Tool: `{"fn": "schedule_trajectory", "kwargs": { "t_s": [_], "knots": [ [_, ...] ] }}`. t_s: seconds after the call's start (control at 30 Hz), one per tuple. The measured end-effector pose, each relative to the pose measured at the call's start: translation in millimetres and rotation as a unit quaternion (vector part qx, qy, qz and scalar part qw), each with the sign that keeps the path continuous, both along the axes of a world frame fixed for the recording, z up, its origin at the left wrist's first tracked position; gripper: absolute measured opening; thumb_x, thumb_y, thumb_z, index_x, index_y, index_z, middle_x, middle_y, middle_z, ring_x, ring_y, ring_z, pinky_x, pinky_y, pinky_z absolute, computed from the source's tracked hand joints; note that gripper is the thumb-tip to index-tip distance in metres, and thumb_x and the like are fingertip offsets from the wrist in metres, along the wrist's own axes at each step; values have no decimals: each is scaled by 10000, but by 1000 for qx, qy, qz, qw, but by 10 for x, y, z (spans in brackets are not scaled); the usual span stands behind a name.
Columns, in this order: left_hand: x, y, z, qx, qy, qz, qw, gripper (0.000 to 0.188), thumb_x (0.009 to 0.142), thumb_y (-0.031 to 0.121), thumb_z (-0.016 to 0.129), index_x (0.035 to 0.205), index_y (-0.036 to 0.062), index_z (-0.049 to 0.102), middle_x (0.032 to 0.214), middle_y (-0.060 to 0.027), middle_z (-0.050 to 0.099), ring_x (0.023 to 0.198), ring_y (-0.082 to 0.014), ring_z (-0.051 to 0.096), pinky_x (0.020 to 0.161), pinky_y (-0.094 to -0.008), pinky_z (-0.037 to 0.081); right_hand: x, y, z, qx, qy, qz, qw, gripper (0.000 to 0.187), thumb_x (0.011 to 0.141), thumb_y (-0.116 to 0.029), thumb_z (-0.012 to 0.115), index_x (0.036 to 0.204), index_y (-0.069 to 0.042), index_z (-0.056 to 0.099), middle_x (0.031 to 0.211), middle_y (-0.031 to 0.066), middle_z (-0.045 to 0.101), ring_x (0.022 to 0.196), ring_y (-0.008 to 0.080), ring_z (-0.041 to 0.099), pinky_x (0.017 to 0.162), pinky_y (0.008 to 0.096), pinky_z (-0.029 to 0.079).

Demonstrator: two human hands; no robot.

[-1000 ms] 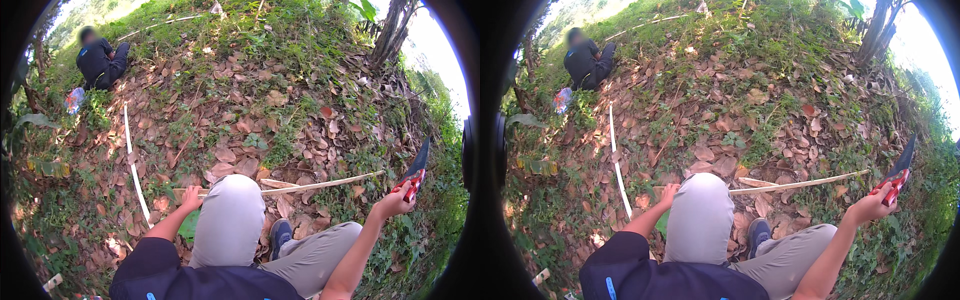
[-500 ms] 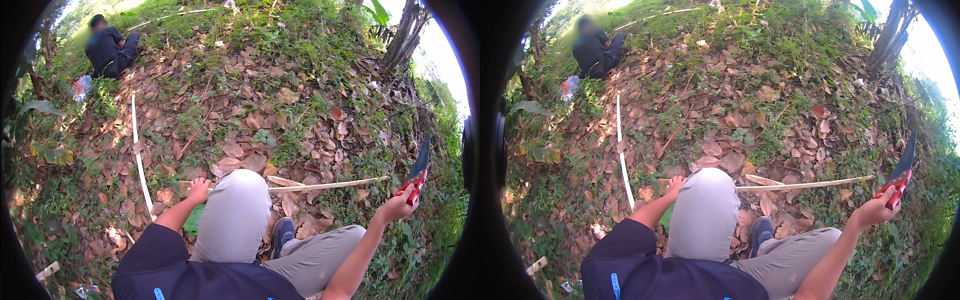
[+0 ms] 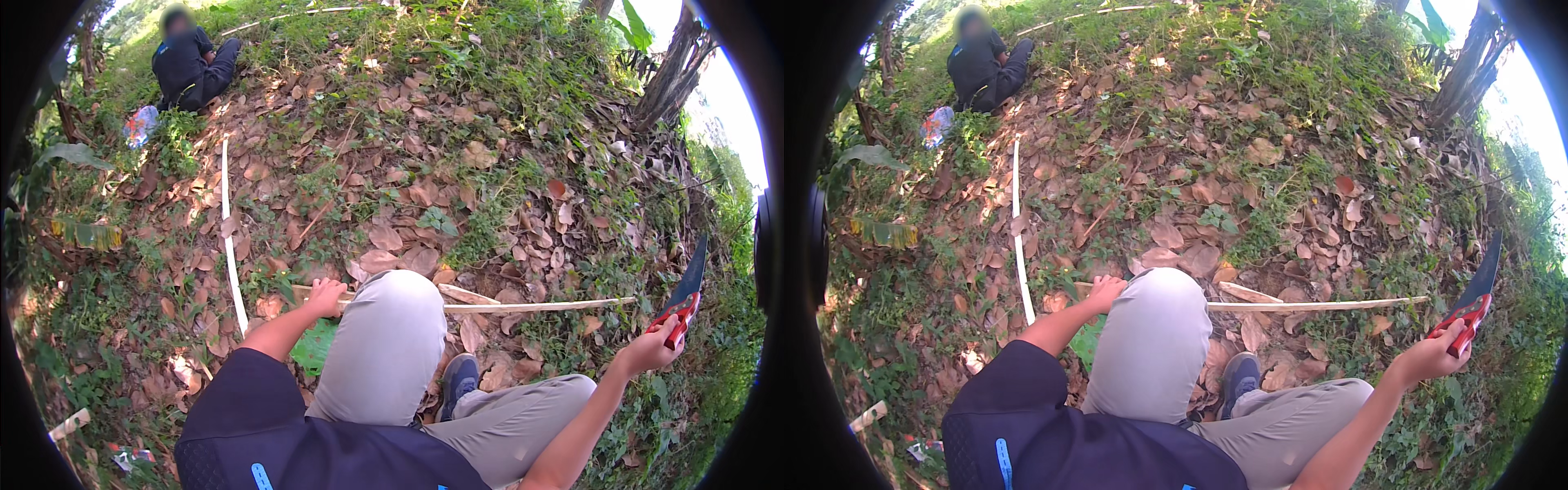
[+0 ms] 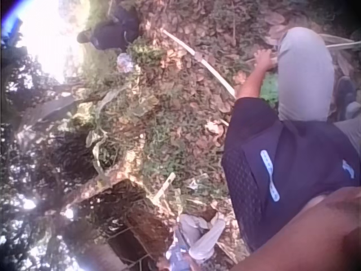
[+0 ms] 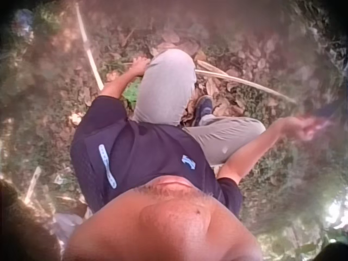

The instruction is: The person sits on the ground in a wooded area and uses a red hand saw to cut a long, thin piece of wood. They hold the wood steady with their left hand and saw back and forth with their right hand, eventually cutting through the material.

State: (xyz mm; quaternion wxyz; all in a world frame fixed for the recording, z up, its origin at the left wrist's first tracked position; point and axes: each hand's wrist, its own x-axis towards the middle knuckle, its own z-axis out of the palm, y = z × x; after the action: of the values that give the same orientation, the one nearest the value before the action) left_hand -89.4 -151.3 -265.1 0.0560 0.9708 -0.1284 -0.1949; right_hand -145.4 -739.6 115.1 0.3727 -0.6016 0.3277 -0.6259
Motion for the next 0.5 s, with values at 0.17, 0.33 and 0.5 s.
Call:
{"fn": "schedule_trajectory", "kwargs": {
  "t_s": [0.17, 0.33, 0.5],
  "knots": [
    [73, -20, 276, -15, 106, -16, 994, 733, 542, 310, 909, 1174, 174, 565, 1118, -66, 673, 1164, -301, 574, 969, -457, 327, -27, -54, 1, 2, 0, 5, 1000, 281, 1004, -249, 672, 1038, 13, 575, 755, -7, 526, 633, 97, 463, 562, 276, 376],
    [89, 31, 361, -44, 115, -38, 992, 770, 534, 346, 902, 1179, 135, 537, 1138, -109, 646, 1174, -316, 574, 969, -458, 352, -1, -41, -2, 34, 5, 17, 999, 276, 1002, -253, 675, 1050, 5, 591, 748, -9, 521, 639, 97, 463, 570, 274, 378],
    [1, 77, 394, -27, 51, -84, 995, 750, 573, 337, 877, 1193, 98, 528, 1170, -148, 584, 1166, -328, 570, 939, -450, 420, 36, -61, -45, 36, -1, 25, 999, 274, 993, -242, 688, 1067, 5, 595, 748, -12, 520, 646, 94, 465, 574, 271, 378]
  ]
}}
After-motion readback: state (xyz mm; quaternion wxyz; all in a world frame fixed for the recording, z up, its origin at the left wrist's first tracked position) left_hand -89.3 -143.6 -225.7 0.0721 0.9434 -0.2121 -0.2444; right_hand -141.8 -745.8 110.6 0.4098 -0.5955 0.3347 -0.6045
